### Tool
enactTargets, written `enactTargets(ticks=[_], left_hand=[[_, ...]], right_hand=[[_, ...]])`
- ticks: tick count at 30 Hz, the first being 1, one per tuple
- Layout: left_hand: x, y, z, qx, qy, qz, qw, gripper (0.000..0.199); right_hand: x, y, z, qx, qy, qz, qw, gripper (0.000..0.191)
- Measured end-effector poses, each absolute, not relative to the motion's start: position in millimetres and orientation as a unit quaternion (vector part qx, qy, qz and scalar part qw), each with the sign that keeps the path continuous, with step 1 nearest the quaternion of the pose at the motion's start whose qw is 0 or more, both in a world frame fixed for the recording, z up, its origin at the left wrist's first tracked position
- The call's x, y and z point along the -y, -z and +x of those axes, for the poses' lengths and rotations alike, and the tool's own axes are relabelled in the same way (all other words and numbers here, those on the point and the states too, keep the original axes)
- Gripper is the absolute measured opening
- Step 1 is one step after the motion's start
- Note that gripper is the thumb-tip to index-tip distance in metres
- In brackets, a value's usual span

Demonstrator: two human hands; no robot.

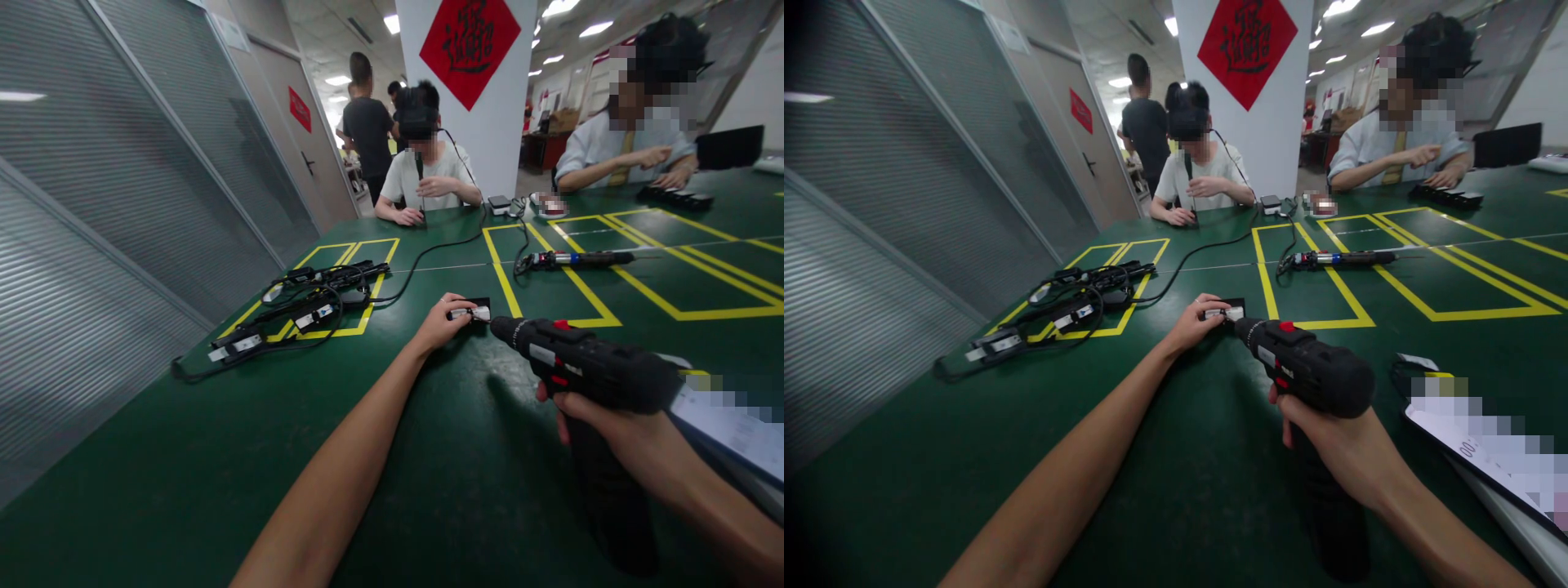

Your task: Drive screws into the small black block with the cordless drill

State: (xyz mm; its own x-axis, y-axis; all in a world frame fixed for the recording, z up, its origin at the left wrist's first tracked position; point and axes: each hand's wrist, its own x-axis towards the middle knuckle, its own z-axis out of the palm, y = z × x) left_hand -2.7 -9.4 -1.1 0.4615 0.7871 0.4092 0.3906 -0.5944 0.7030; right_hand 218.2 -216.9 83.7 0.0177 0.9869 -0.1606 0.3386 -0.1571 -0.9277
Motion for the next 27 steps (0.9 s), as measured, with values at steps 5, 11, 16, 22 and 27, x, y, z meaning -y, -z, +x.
enactTargets(ticks=[5,11,16,22,27], left_hand=[[11.2,-0.8,-1.7,-0.376,-0.364,0.81,0.265,0.028],[11.6,-1.9,-1.5,-0.379,-0.359,0.813,0.258,0.028],[10.2,0.1,-2.0,-0.375,-0.362,0.815,0.254,0.028],[9.5,0.2,-2.0,-0.372,-0.359,0.816,0.259,0.028],[10.1,-0.9,-2.4,-0.378,-0.355,0.814,0.261,0.028]], right_hand=[[217.8,-88.9,218.0,0.525,-0.46,-0.632,0.337,0.013],[216.1,-86.9,222.1,0.538,-0.467,-0.627,0.315,0.012],[215.9,-84.4,221.9,0.546,-0.46,-0.631,0.304,0.016],[214.7,-85.7,221.6,0.534,-0.465,-0.643,0.292,0.019],[214.6,-85.6,220.0,0.521,-0.477,-0.637,0.31,0.021]])
